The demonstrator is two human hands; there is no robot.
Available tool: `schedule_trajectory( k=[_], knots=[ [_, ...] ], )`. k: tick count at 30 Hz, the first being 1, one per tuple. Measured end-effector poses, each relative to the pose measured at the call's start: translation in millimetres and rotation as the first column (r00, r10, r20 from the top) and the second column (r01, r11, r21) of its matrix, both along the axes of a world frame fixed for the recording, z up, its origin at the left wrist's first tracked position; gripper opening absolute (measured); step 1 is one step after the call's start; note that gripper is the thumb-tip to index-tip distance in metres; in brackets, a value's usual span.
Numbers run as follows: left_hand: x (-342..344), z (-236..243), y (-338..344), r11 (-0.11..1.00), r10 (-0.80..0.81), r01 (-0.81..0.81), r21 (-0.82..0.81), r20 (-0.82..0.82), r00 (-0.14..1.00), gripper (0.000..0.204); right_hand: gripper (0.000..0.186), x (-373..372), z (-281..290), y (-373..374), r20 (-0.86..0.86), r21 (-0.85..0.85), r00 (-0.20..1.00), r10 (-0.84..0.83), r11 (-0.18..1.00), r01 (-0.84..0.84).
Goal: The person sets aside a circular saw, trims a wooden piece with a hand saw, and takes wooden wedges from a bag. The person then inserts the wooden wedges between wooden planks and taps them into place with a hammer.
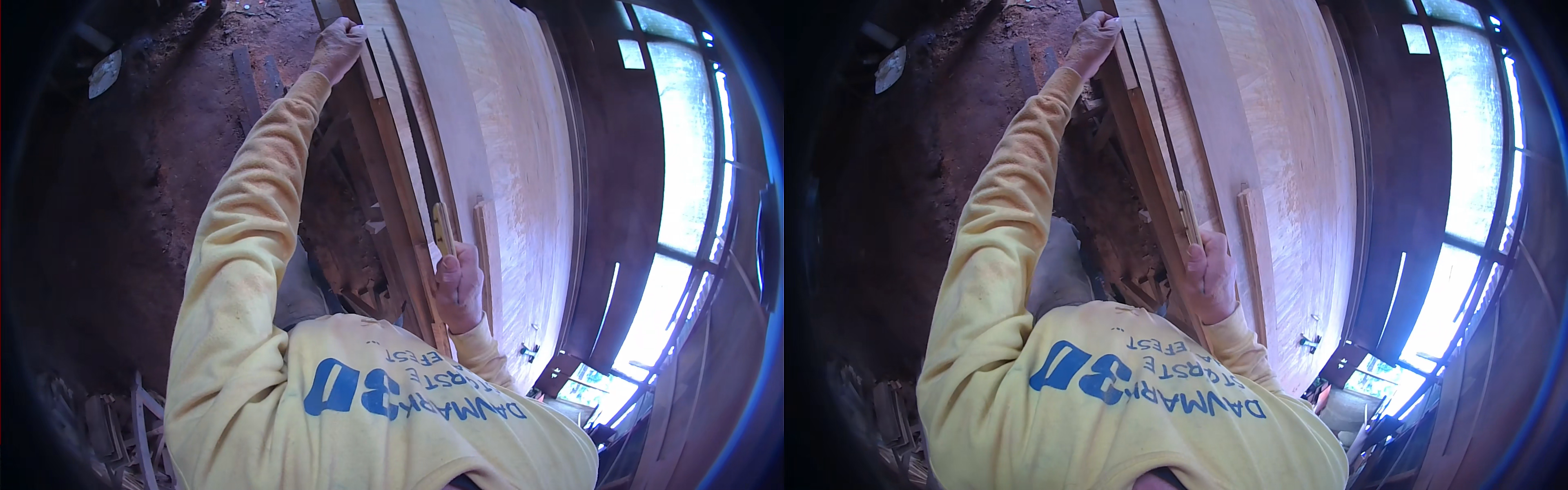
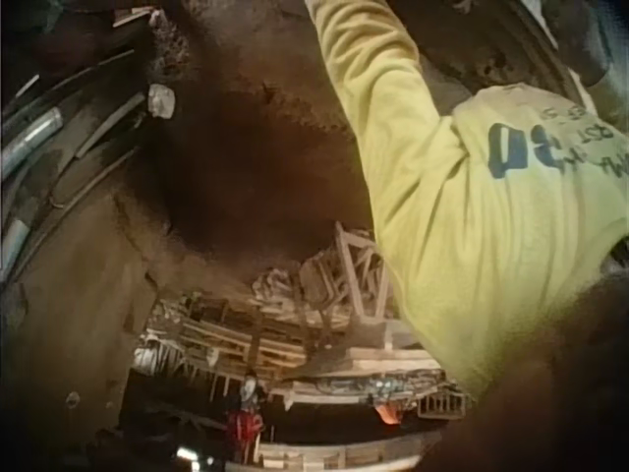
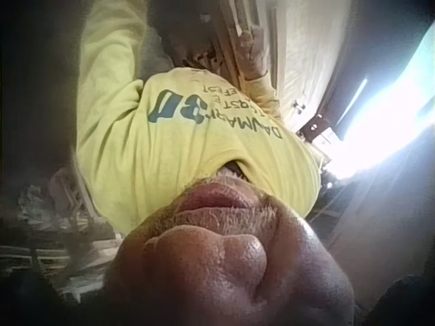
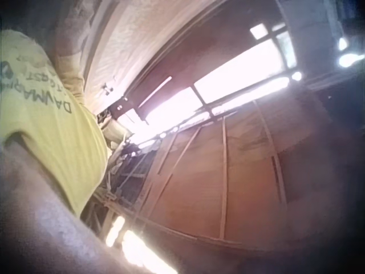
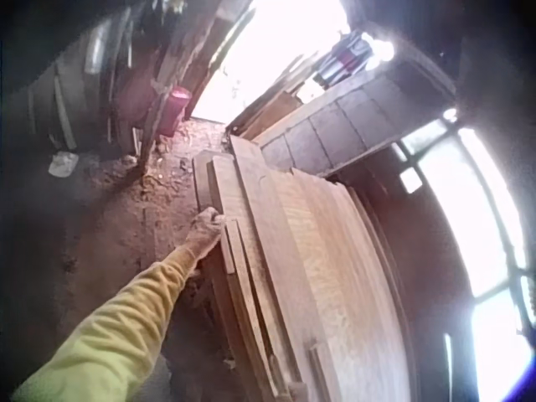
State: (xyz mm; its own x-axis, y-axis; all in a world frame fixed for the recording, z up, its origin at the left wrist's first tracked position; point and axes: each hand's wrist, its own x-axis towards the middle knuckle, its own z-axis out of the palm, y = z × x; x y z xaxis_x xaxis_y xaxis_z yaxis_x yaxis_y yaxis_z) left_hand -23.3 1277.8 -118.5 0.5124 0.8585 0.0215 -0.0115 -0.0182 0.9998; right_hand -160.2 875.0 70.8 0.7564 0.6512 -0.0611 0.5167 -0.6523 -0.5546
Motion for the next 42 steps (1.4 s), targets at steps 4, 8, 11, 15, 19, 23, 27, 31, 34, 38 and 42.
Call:
schedule_trajectory(
  k=[4, 8, 11, 15, 19, 23, 27, 31, 34, 38, 42],
  knots=[
    [-2.6, 0.5, 1.2, 0.999, 0.048, -0.048, 0.01, -0.031, 0.998, 0.029, 0.049, -5.0, 0.1, -11.1, -0.04, 0.108, 0.999, -0.032, 0.993, 0.037],
    [-7.8, 1.8, -6.3, 0.97, 0.065, -0.044, -0.238, 0.083, 0.994, 0.024, 0.047, 8.7, -1.7, 10.8, -0.053, 0.083, 0.999, -0.008, 0.996, 0.013],
    [-13.2, 1.0, -5.0, 0.93, -0.071, 0.146, -0.336, 0.226, 0.972, 0.023, 0.043, 25.8, -13.3, 37.1, 0.095, 0.092, 0.988, 0.125, 0.987, -0.134],
    [-9.9, 4.5, -8.9, 0.937, -0.038, 0.105, -0.333, 0.202, 0.979, 0.026, 0.028, 38.6, -26.9, 57.0, 0.11, -0.005, 0.987, 0.114, 0.993, -0.114],
    [-19.3, -2.4, -4.7, 0.991, 0.135, -0.135, -0.024, 0.002, 0.991, 0.03, 0.028, 24.2, -29.3, 55.3, 0.164, -0.104, 0.979, 0.118, 0.989, -0.101],
    [-37.1, 27.9, -52.1, 0.931, 0.348, -0.333, 0.146, -0.094, 0.933, 0.041, 0.028, 23.5, -35.2, 46.9, 0.199, -0.135, 0.971, 0.132, 0.985, -0.106],
    [-89.0, 92.3, -142.8, 0.996, 0.086, -0.086, 0.038, -0.008, 0.996, 0.059, 0.026, 50.4, -44.6, 72.8, 0.233, -0.14, 0.959, 0.162, 0.981, -0.131],
    [-103.6, 79.9, -186.2, 0.971, -0.081, 0.109, 0.211, -0.138, 0.987, 0.061, 0.026, 41.7, -53.7, 53.1, 0.213, -0.162, 0.965, 0.152, 0.98, -0.119],
    [-116.3, 70.4, -216.2, 0.981, -0.144, 0.146, 0.131, -0.025, 0.989, 0.062, 0.028, 23.5, -50.2, 22.1, 0.165, -0.186, 0.975, 0.147, 0.976, -0.115],
    [-100.4, 63.2, -185.4, 0.996, 0.013, -0.012, 0.085, -0.012, 1.0, 0.061, 0.035, 26.5, -50.0, 62.5, 0.196, -0.269, 0.97, 0.145, 0.959, -0.089],
    [-105.8, 63.1, -179.4, 0.984, -0.014, 0.022, 0.175, -0.049, 0.999, 0.061, 0.037, 30.3, -61.8, 66.8, 0.238, -0.217, 0.952, 0.191, 0.966, -0.14]
  ],
)
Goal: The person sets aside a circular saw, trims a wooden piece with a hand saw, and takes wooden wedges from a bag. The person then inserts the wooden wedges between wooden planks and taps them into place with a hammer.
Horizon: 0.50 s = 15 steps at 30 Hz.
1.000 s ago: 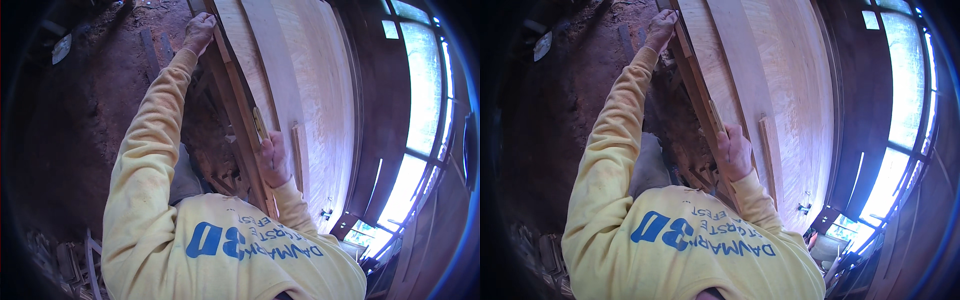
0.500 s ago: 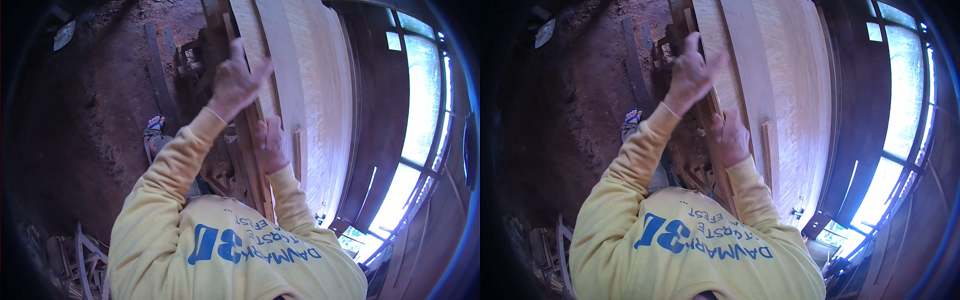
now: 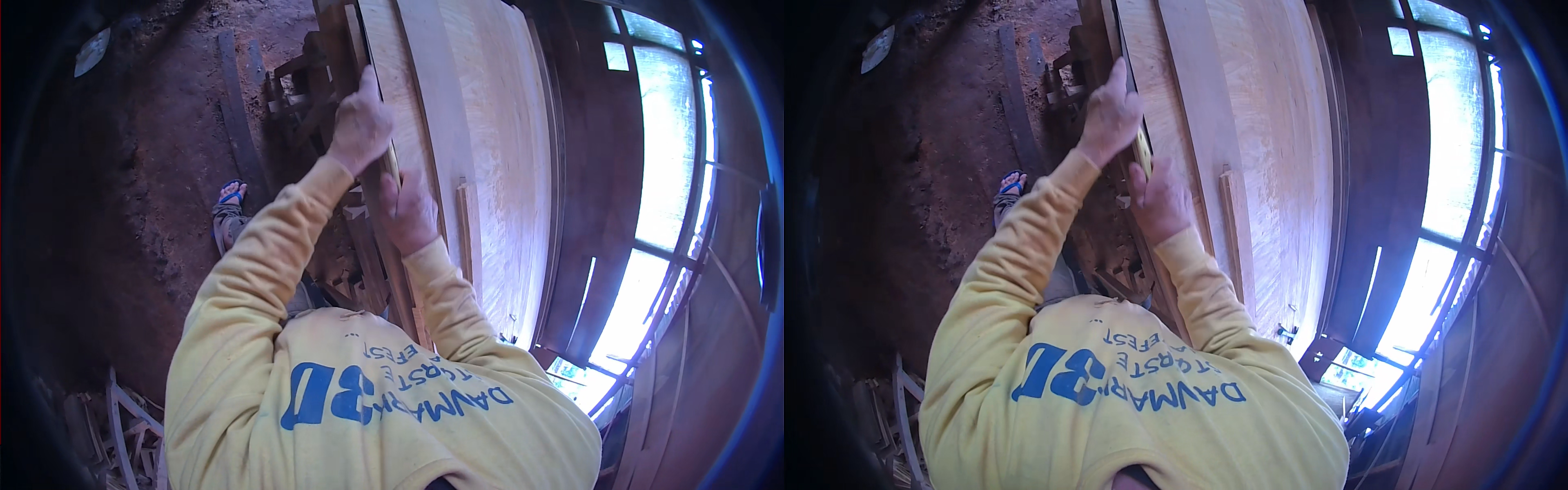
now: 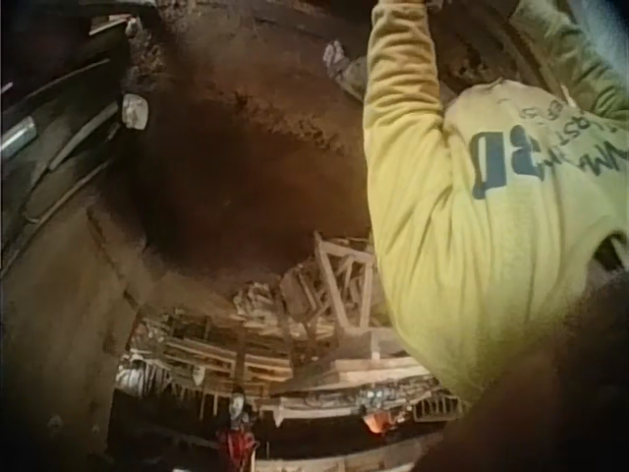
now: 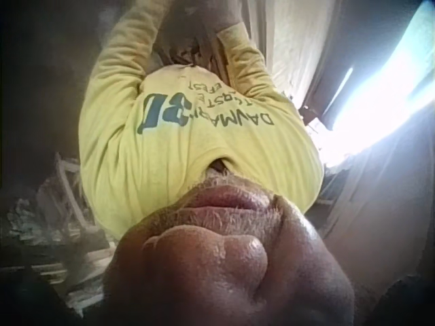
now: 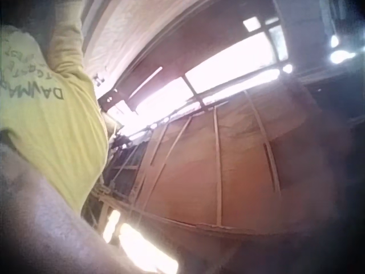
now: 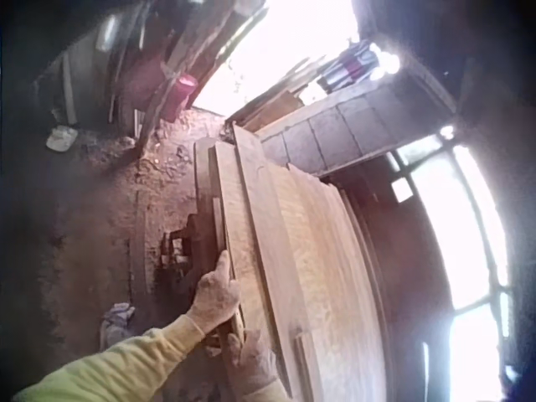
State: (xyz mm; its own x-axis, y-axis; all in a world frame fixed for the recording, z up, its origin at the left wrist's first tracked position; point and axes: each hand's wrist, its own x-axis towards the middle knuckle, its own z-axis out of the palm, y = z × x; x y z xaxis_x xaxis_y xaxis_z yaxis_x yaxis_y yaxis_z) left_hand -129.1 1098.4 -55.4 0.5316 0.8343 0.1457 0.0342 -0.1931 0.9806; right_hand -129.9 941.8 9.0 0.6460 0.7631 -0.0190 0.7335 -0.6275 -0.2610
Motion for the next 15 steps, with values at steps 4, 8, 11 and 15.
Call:
schedule_trajectory(
  k=[4, 8, 11, 15],
  knots=[
    [-10.9, 5.3, -36.3, 0.998, -0.038, 0.037, -0.049, -0.021, 0.999, 0.061, 0.039, -18.8, -0.4, -41.2, -0.095, -0.012, 0.994, -0.06, 0.998, 0.059],
    [1.5, -3.4, -6.2, 1.0, 0.007, -0.007, -0.014, -0.016, 1.0, 0.062, 0.041, -13.9, 3.7, -5.3, -0.046, -0.029, 0.993, -0.106, 0.994, 0.104],
    [8.9, -10.0, 8.3, 1.0, -0.018, 0.018, 0.004, -0.027, 0.999, 0.064, 0.038, -18.3, -5.2, 9.4, -0.039, -0.056, 0.979, -0.198, 0.979, 0.196],
    [6.3, -10.9, 3.7, 0.999, -0.036, 0.034, -0.025, -0.076, 0.996, 0.066, 0.042, -26.1, 1.1, -5.8, 0.207, 0.097, 0.976, 0.067, 0.991, -0.089]
  ],
)
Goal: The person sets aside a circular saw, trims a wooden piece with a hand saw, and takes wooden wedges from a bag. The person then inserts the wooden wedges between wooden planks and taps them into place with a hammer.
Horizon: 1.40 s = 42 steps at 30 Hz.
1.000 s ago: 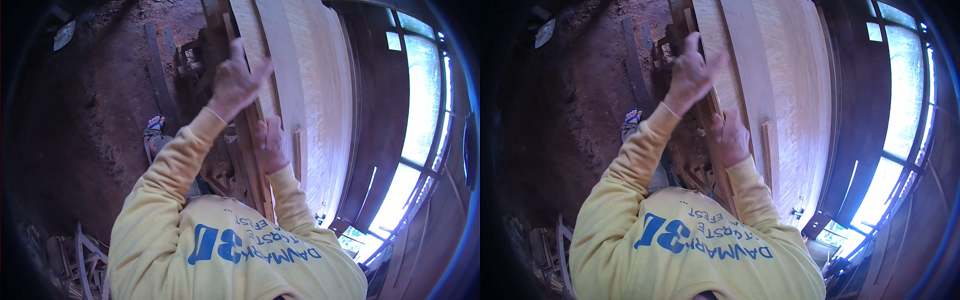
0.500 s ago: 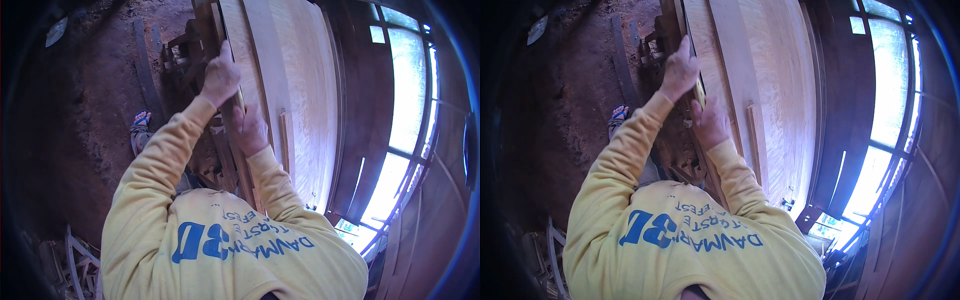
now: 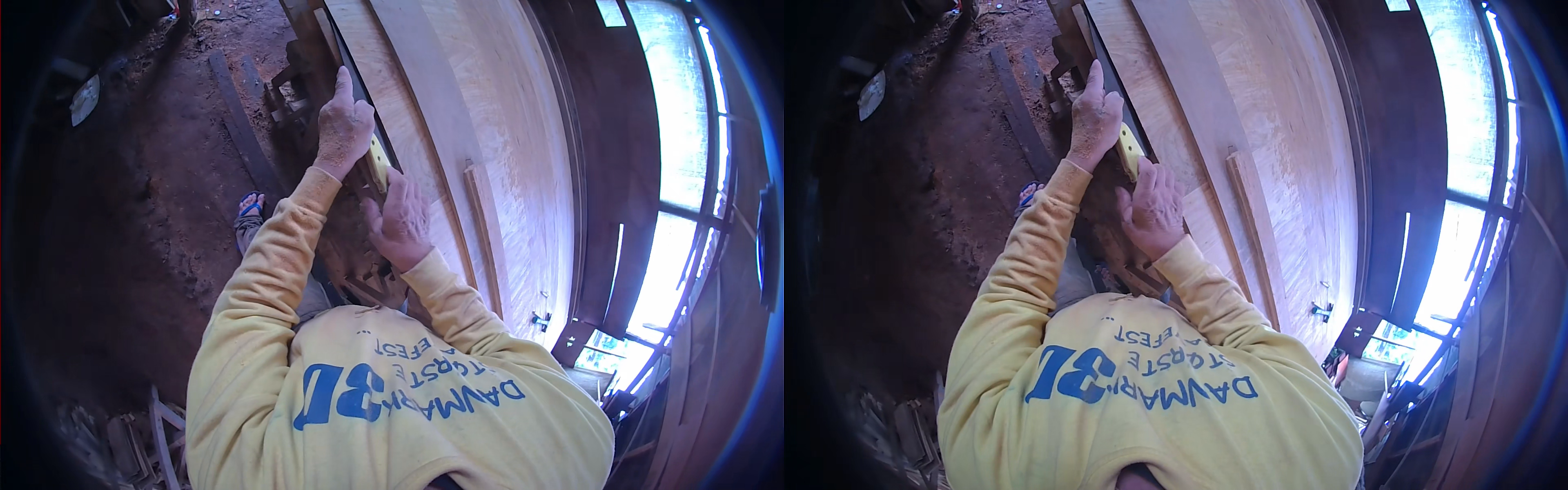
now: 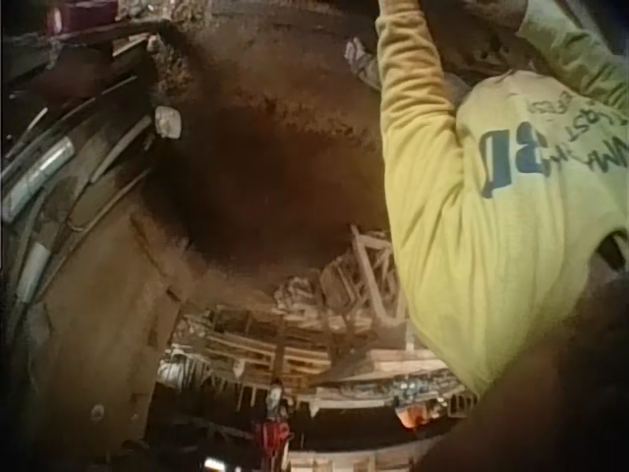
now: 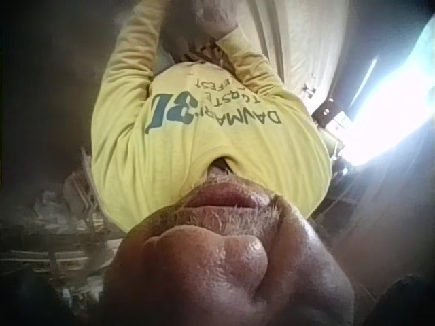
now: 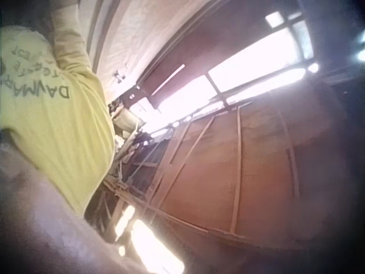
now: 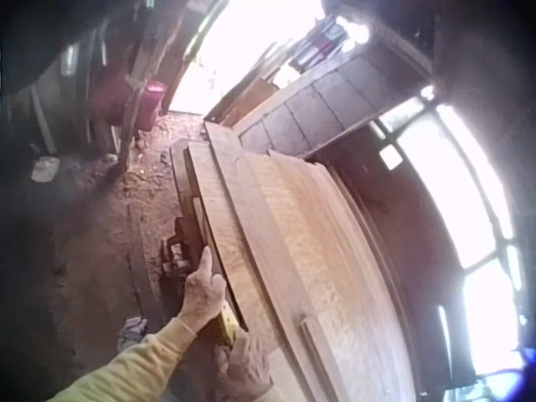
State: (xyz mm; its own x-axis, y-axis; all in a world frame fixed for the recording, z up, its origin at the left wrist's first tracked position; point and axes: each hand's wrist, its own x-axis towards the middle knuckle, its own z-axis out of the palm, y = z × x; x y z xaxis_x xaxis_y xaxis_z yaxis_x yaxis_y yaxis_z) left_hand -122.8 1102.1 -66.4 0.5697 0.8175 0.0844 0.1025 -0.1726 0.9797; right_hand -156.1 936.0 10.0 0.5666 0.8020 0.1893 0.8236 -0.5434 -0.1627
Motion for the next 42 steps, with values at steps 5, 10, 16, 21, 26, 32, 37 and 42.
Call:
schedule_trajectory(
  k=[5, 10, 16, 21, 26, 32, 37, 42],
  knots=[
    [7.2, 6.2, 14.5, 0.999, -0.028, 0.026, 0.039, 0.037, 0.999, 0.066, 0.052, 21.5, -7.8, 16.3, -0.187, -0.248, 0.978, -0.095, 0.968, 0.046],
    [2.8, 9.0, 19.2, 0.997, -0.052, 0.054, -0.047, 0.049, 0.997, 0.067, 0.052, 19.5, -17.6, 10.8, -0.047, -0.081, 0.999, 0.002, 0.997, -0.006],
    [-15.2, 12.0, -25.4, 0.994, -0.092, 0.096, -0.047, 0.081, 0.992, 0.068, 0.046, -0.4, -1.1, -18.3, -0.214, -0.25, 0.962, -0.17, 0.961, 0.115],
    [5.1, 11.6, 17.5, 0.997, -0.068, 0.069, -0.023, 0.021, 0.997, 0.07, 0.037, 21.1, 6.4, 34.7, -0.214, -0.324, 0.936, -0.281, 0.924, 0.204],
    [0.1, 9.8, -2.0, 0.999, -0.029, 0.031, -0.031, 0.049, 0.998, 0.07, 0.044, 20.1, -2.1, 2.7, -0.203, -0.12, 0.974, -0.104, 0.989, 0.081],
    [-12.1, -4.9, 18.4, 0.653, 0.184, 0.216, -0.726, 0.429, 0.884, 0.031, 0.038, -24.7, 38.5, -61.8, -0.364, 0.005, 0.922, -0.131, 0.99, 0.143],
    [34.9, -4.0, 61.6, 0.716, 0.106, 0.095, -0.692, 0.242, 0.964, 0.022, 0.018, -26.2, 61.4, -71.5, -0.477, 0.287, 0.862, -0.173, 0.896, 0.339],
    [45.4, -8.7, 71.7, 0.687, -0.017, 0.177, -0.705, 0.228, 0.974, 0.024, 0.014, -16.4, 67.4, -61.4, -0.52, 0.298, 0.801, -0.296, 0.816, 0.495]
  ],
)
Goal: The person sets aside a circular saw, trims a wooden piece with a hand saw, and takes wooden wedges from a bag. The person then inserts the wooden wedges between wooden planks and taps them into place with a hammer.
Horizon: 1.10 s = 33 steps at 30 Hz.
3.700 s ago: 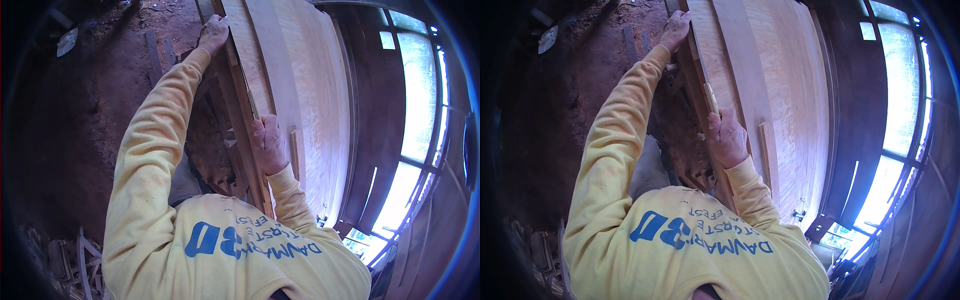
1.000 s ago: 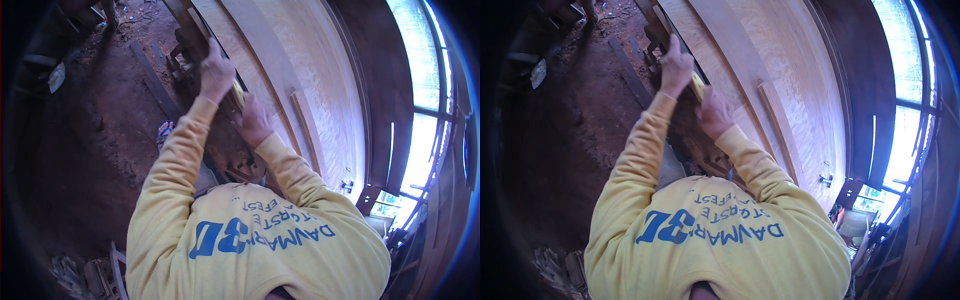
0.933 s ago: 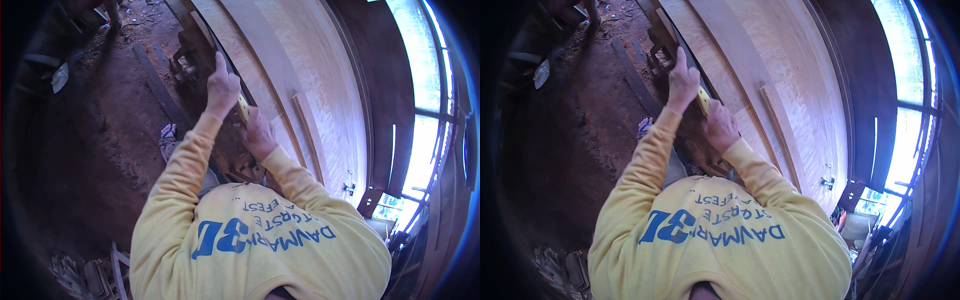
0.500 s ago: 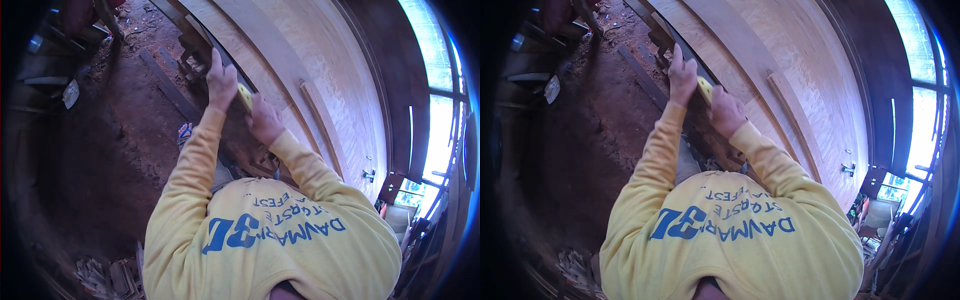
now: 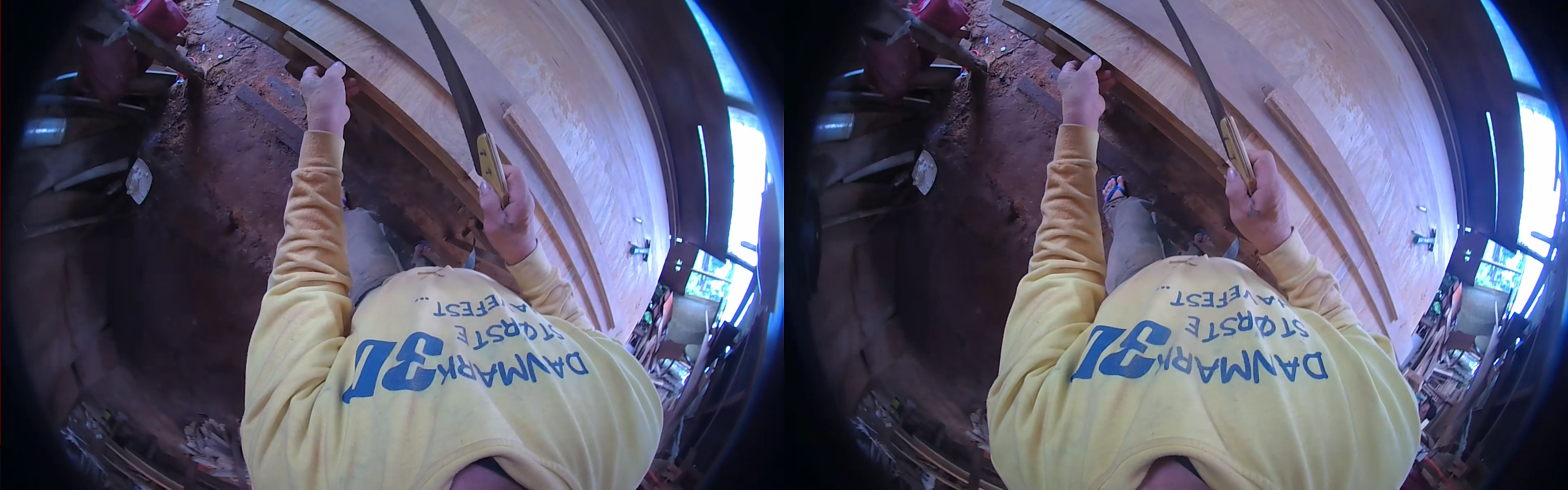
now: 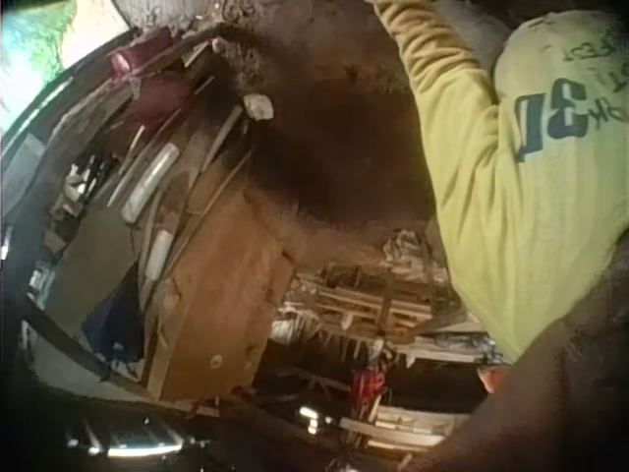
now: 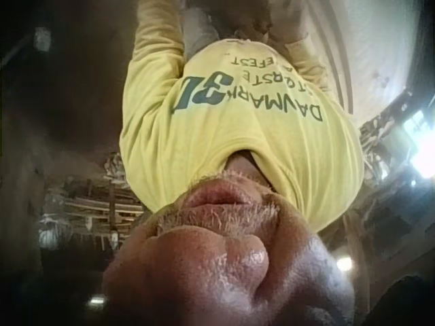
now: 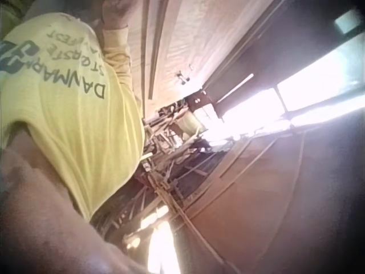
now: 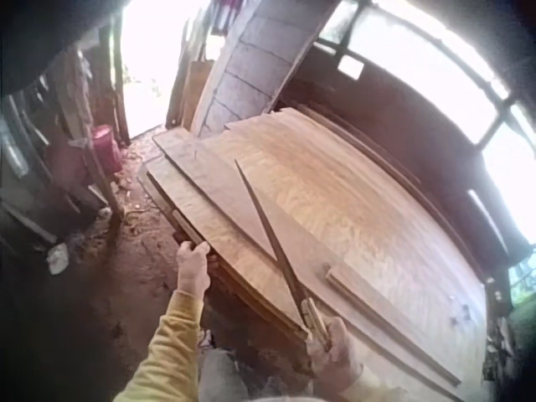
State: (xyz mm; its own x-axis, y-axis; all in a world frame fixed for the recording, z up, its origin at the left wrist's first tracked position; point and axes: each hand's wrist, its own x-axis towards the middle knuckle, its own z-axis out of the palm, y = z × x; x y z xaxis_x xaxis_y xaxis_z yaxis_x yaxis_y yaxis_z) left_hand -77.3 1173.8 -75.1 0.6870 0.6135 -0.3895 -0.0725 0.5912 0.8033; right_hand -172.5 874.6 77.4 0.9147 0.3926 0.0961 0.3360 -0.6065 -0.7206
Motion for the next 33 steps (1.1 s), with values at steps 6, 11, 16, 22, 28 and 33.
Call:
schedule_trajectory(
  k=[6, 11, 16, 22, 28, 33],
  knots=[
    [-0.2, -0.8, 32.8, 0.947, -0.24, 0.242, -0.21, 0.036, 0.97, 0.019, 0.017, 0.9, -7.7, 28.6, -0.099, 0.005, 0.995, -0.023, 1.0, 0.023],
    [6.9, 15.2, 36.4, 0.924, -0.355, 0.345, -0.164, -0.034, 0.934, 0.02, 0.019, 11.3, -9.3, 64.8, -0.194, 0.091, 0.978, -0.082, 0.991, 0.101],
    [5.1, 11.6, 33.5, 0.943, -0.32, 0.304, -0.135, -0.119, 0.94, 0.02, 0.019, 15.7, -7.6, 75.3, -0.198, 0.141, 0.978, -0.069, 0.985, 0.098],
    [-5.4, 0.0, 53.6, 0.878, -0.461, 0.456, -0.145, -0.002, 0.887, 0.01, 0.018, 28.0, -9.8, 65.7, -0.214, 0.224, 0.974, -0.071, 0.967, 0.119],
    [19.0, 18.1, 115.6, 0.955, -0.229, 0.238, 0.175, -0.069, 0.971, 0.038, 0.019, 41.9, -10.8, 81.9, -0.314, 0.331, 0.945, -0.095, 0.921, 0.203],
    [39.1, 18.1, 150.7, 0.804, -0.48, 0.541, 0.247, -0.268, 0.835, 0.008, 0.019, 48.4, -15.0, 98.6, -0.161, 0.282, 0.972, -0.172, 0.936, 0.212]
  ],
)
